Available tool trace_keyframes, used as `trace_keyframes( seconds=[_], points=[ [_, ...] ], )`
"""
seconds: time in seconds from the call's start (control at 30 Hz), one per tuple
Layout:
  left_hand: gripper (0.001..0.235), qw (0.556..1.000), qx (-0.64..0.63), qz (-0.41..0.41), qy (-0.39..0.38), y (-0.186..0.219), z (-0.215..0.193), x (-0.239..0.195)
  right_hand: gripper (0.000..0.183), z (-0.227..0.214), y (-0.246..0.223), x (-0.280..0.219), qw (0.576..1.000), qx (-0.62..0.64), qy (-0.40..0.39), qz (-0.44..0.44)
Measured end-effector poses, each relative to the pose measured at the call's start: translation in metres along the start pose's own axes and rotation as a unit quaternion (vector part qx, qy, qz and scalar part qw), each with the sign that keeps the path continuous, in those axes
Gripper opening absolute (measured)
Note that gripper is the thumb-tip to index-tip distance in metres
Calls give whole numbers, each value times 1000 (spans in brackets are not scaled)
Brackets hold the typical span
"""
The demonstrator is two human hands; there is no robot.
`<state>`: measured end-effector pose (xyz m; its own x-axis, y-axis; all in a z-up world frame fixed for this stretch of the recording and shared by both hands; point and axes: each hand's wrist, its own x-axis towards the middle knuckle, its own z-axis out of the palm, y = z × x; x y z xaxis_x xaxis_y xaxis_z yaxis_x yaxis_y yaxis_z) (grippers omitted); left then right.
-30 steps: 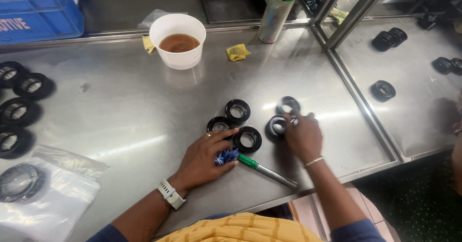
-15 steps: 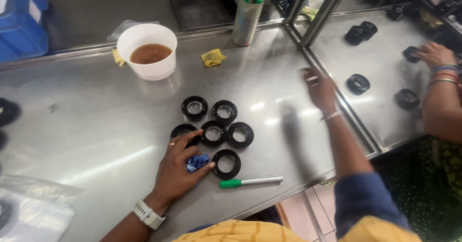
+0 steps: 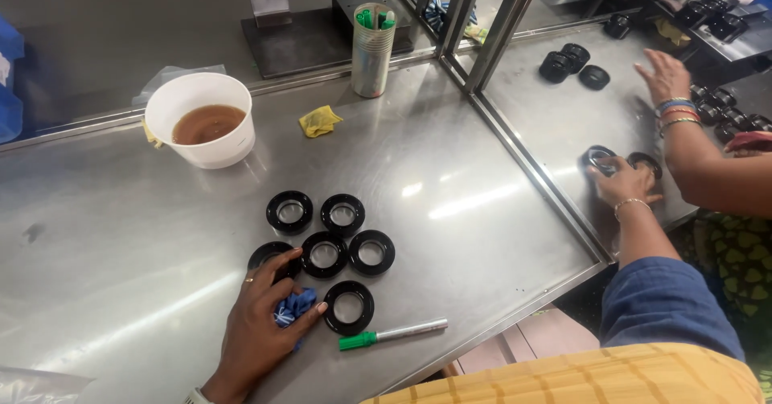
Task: The recorder picks up black circular metal or plastic parts, marks them with a green pen, and cleans them using a cloth and a cup of liquid.
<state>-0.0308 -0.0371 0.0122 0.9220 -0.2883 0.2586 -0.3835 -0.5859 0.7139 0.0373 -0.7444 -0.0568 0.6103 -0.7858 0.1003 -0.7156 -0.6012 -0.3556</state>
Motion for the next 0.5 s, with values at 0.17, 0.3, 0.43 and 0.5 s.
trace_keyframes(
  seconds=[0.17,0.3,0.43,0.5],
  points=[
    [32,1000,5,-23,-10,5,0,3,50,-16,-2,-4,996,-93,-7,11],
    [33,1000,-4,-4,-5,-1,1,0,45,-12,-5,-16,993,-114,-21,-19],
    [31,1000,-3,-20,-13,1,0,0,40,-2,-7,-11,995,-95,-14,-14],
    [32,1000,-2,-20,-24,2,-3,0,39,10,-3,3,994,-105,4,4]
  ],
)
